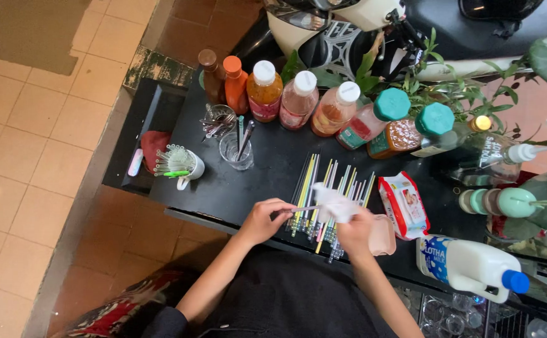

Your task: Cleaning reusable straws by wiping them with a tissue.

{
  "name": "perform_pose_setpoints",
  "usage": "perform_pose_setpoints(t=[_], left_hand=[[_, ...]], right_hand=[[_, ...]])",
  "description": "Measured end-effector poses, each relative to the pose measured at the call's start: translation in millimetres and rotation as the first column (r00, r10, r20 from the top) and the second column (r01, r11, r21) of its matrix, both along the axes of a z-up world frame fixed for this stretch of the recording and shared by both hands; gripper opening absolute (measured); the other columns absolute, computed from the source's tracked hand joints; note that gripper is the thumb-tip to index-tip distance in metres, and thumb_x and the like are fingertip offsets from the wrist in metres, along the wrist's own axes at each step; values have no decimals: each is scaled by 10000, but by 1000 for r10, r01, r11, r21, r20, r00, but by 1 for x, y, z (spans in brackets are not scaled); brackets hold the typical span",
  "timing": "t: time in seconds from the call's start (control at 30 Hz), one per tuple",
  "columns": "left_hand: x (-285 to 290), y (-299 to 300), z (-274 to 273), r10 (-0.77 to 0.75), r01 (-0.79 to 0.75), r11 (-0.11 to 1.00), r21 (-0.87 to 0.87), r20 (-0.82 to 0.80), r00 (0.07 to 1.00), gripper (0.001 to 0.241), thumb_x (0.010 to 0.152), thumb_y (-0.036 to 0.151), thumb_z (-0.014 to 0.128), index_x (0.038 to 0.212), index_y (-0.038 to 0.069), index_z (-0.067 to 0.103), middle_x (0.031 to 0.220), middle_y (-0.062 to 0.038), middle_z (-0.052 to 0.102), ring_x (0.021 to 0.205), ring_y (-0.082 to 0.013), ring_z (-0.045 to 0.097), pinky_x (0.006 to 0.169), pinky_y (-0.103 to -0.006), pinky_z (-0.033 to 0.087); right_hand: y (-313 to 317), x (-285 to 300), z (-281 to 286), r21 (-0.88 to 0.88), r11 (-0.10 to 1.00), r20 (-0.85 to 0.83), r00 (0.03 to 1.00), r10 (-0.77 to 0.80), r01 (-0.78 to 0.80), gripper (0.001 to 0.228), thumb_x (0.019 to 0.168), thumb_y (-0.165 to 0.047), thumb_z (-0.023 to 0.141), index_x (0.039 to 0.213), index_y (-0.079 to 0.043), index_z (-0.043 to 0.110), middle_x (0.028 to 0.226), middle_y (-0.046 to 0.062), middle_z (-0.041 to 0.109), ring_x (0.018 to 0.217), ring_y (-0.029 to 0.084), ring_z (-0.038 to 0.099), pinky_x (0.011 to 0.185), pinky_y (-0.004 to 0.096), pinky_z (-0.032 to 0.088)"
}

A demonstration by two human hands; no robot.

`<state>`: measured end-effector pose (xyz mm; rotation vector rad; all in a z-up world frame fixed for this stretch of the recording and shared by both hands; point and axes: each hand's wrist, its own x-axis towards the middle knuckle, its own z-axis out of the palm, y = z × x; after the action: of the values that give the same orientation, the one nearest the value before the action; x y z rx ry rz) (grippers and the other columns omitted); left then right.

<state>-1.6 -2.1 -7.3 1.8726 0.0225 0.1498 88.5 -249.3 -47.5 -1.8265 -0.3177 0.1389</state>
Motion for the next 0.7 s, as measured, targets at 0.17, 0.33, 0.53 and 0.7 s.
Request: perform_pose_setpoints(t=[0.17, 0.33, 0.53, 0.7], left_hand=[[-9, 12, -51, 26, -26, 1000, -2, -123, 992, 179, 879, 88, 767, 1052, 43, 759, 917, -84, 746, 770, -210, 719, 699, -326, 561], [-7, 36, -98, -19, -37, 955, 294, 187, 982, 126, 877, 131, 768, 995, 90, 760, 971, -61, 755, 935, -260, 704, 829, -393, 502], [-7, 48, -127, -51, 6, 943, 332, 127, 991, 186, 839, 106, 723, 1019, 63, 739, 982, -68, 719, 988, -298, 643, 856, -442, 481], [-7, 51, -159, -146, 80, 869, 488, 97, 985, 65, 835, 110, 704, 897, 108, 723, 987, -38, 716, 1017, -281, 643, 851, -418, 476]], right_hand=[[59, -7, 32, -76, 950, -73, 951, 299, -304, 212, 897, -14, 689, 1091, -15, 777, 907, 72, 770, 796, 114, 687, 698, 282, 519], [86, -24, 43, -59, 951, 25, 952, 306, -304, 261, 851, 23, 691, 1096, -15, 772, 851, 91, 751, 747, 154, 685, 661, 281, 517], [112, -37, 0, -13, 965, 120, 957, 263, -263, 249, 828, 24, 717, 1061, -42, 778, 892, 81, 767, 772, 180, 699, 682, 282, 531], [113, -37, -41, -250, 946, -14, 978, 209, -206, 286, 832, 16, 722, 1093, -83, 784, 860, 112, 746, 725, 197, 694, 651, 299, 525]])
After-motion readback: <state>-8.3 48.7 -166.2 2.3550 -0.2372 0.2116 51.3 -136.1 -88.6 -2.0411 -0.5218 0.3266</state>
